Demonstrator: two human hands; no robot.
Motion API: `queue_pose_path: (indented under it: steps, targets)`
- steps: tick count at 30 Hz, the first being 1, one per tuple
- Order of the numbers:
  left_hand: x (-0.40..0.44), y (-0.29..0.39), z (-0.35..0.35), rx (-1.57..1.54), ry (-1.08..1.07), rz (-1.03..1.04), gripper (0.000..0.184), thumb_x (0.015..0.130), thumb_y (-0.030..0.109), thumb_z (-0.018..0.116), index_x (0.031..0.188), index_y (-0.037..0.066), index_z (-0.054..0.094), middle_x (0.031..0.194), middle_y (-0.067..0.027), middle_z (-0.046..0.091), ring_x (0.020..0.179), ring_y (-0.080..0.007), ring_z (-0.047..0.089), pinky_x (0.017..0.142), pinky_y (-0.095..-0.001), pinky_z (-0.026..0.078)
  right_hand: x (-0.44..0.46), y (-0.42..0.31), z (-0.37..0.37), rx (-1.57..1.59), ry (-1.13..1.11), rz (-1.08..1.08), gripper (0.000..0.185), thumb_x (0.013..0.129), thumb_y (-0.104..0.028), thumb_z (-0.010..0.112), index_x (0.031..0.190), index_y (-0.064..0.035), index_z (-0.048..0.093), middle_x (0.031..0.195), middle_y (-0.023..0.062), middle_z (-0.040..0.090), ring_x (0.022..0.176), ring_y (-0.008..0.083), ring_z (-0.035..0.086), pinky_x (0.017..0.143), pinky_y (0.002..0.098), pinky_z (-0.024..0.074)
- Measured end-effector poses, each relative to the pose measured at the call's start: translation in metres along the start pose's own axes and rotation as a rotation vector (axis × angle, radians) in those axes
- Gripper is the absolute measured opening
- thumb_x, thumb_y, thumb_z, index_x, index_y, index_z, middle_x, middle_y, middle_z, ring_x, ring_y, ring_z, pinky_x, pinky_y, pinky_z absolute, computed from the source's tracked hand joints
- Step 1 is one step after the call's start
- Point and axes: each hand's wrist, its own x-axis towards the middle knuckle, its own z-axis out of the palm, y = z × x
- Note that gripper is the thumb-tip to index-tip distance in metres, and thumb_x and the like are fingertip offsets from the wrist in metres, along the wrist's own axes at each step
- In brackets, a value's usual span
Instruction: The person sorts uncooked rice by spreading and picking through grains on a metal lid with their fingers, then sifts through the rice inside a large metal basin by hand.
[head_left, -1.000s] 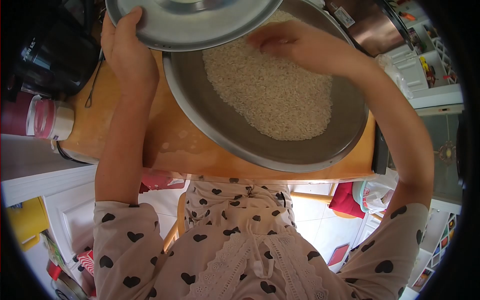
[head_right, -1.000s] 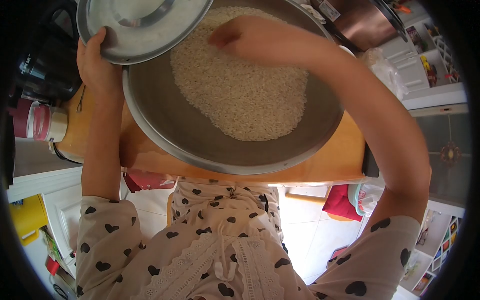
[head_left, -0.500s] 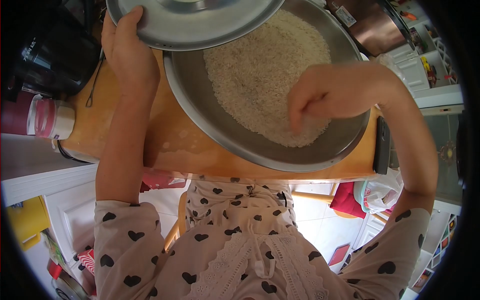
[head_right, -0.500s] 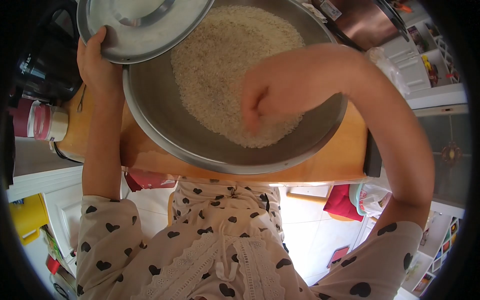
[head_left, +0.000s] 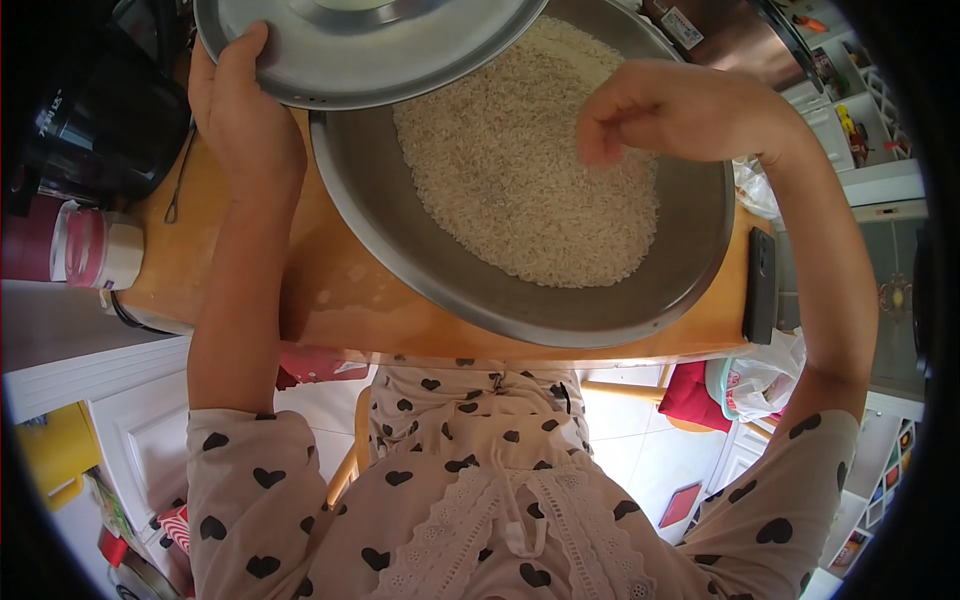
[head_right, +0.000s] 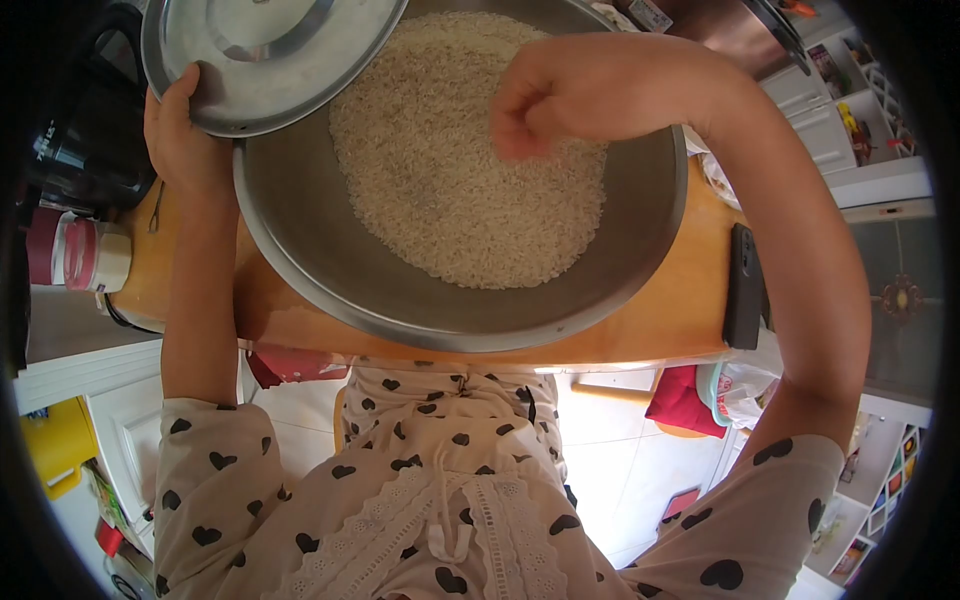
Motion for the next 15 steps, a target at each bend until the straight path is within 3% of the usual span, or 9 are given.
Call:
queue_pose_path:
  steps: [6, 8, 12, 14, 15]
  targets:
    - [-0.002, 0.000, -0.004, 0.245, 0.001, 0.140, 0.020, 0.082, -0.002, 0.056, 0.101, -0.004, 0.062, 0.116, -0.0153, 0.057, 0.104, -0.0252, 0.057, 0.089, -0.0296, 0.045, 0.028, -0.007, 0.010, 0.024, 0.260, -0.099, 0.029, 0.085, -0.006, 0.047, 0.108, 0.0036, 0.060, 0.101, 0.0117, 0.063, 0.096, 0.0177, 0.059, 0.087, 0.0296, 0.0458]
    - [0.000, -0.002, -0.003, 0.161, 0.003, 0.087, 0.021, 0.080, -0.002, 0.057, 0.101, -0.004, 0.062, 0.116, -0.0157, 0.057, 0.104, -0.0257, 0.057, 0.089, -0.0297, 0.045, 0.045, -0.010, 0.019, 0.022, 0.341, -0.159, 0.032, 0.087, -0.011, 0.047, 0.114, 0.0004, 0.059, 0.109, 0.0121, 0.063, 0.101, 0.0191, 0.059, 0.090, 0.0312, 0.0447]
    - [0.003, -0.007, -0.002, -0.007, 0.005, -0.020, 0.023, 0.077, -0.004, 0.059, 0.100, -0.003, 0.062, 0.114, -0.0163, 0.058, 0.103, -0.0266, 0.058, 0.088, -0.0300, 0.045, 0.073, -0.020, 0.031, 0.020, 0.412, -0.147, 0.038, 0.080, -0.011, 0.046, 0.114, -0.0022, 0.060, 0.112, 0.0153, 0.062, 0.107, 0.0260, 0.057, 0.092, 0.0345, 0.0428]
    - [0.003, 0.022, 0.003, -0.474, 0.081, -0.339, 0.024, 0.077, -0.004, 0.060, 0.101, -0.003, 0.062, 0.114, -0.0163, 0.058, 0.103, -0.0268, 0.058, 0.089, -0.0302, 0.045, 0.081, -0.028, 0.037, 0.049, 0.385, -0.059, 0.040, 0.079, -0.010, 0.045, 0.116, -0.0037, 0.059, 0.114, 0.0153, 0.061, 0.109, 0.0263, 0.055, 0.093, 0.0347, 0.0420]
    - [0.002, 0.027, 0.004, -0.563, 0.086, -0.406, 0.024, 0.077, -0.004, 0.060, 0.101, -0.003, 0.063, 0.114, -0.0163, 0.058, 0.103, -0.0270, 0.058, 0.089, -0.0303, 0.045, 0.086, -0.026, 0.041, 0.048, 0.304, -0.100, 0.040, 0.079, -0.010, 0.045, 0.116, -0.0047, 0.059, 0.113, 0.0151, 0.061, 0.108, 0.0263, 0.056, 0.092, 0.0347, 0.0422]
